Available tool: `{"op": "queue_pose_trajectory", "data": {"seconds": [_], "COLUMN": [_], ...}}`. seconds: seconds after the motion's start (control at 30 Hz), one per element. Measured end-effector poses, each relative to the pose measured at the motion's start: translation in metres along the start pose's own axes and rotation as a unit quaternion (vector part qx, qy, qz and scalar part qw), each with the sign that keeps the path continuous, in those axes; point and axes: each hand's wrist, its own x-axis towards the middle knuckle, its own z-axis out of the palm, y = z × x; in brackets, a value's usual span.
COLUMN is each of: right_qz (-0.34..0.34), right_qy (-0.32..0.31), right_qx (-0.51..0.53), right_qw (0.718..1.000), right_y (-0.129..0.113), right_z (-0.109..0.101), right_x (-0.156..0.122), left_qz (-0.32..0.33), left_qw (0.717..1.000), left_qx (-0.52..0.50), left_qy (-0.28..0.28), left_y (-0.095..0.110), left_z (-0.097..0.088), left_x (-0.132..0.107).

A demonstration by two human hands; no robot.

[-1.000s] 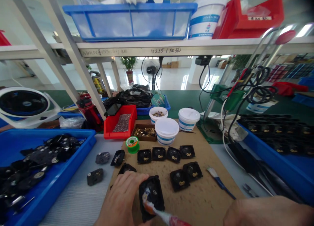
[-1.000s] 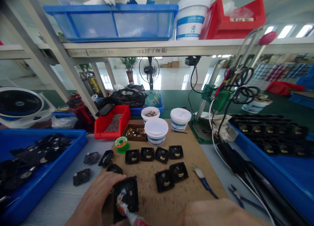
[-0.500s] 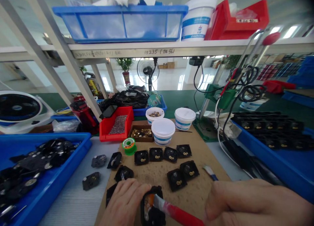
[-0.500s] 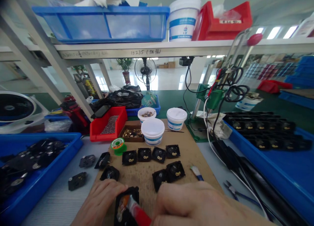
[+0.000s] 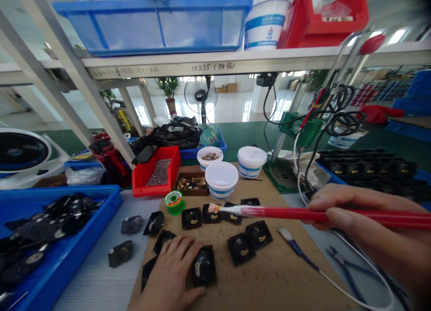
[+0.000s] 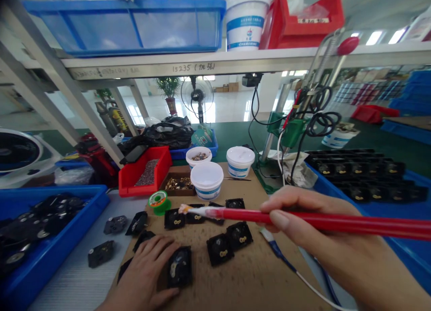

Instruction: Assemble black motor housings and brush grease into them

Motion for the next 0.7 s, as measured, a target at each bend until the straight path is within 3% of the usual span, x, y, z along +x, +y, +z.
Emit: {"op": "queue_pose_trajectory", "data": {"seconds": [0.1, 0.2, 0.27, 0.33, 0.47, 0.57, 0.7], "right_qz": [0.12, 0.188, 0.192, 0.173, 0.123, 0.116, 0.166], "right_qy": [0.006, 0.037, 0.046, 0.039, 0.003, -0.037, -0.099], "right_qx": [0.1, 0.218, 0.251, 0.235, 0.139, 0.112, 0.106], "right_qw": [0.988, 0.957, 0.948, 0.956, 0.983, 0.986, 0.975], "right_y": [0.023, 0.04, 0.049, 0.056, 0.069, 0.078, 0.089], "right_z": [0.004, 0.013, 0.024, 0.04, 0.083, 0.12, 0.155], "right_x": [0.004, 0.01, 0.02, 0.036, 0.077, 0.106, 0.129], "left_qz": [-0.029, -0.034, -0.063, -0.104, -0.149, -0.15, -0.143], "left_qw": [0.998, 0.997, 0.993, 0.984, 0.973, 0.973, 0.976], "left_qx": [0.017, 0.053, 0.102, 0.144, 0.17, 0.171, 0.157], "left_qy": [-0.058, -0.046, 0.002, 0.035, 0.035, 0.035, 0.041], "left_y": [-0.004, -0.009, -0.011, -0.011, -0.004, 0.0, -0.003], "left_z": [-0.012, -0.026, -0.035, -0.04, -0.04, -0.034, -0.026], "left_x": [0.0, 0.009, 0.026, 0.048, 0.084, 0.094, 0.096]}}
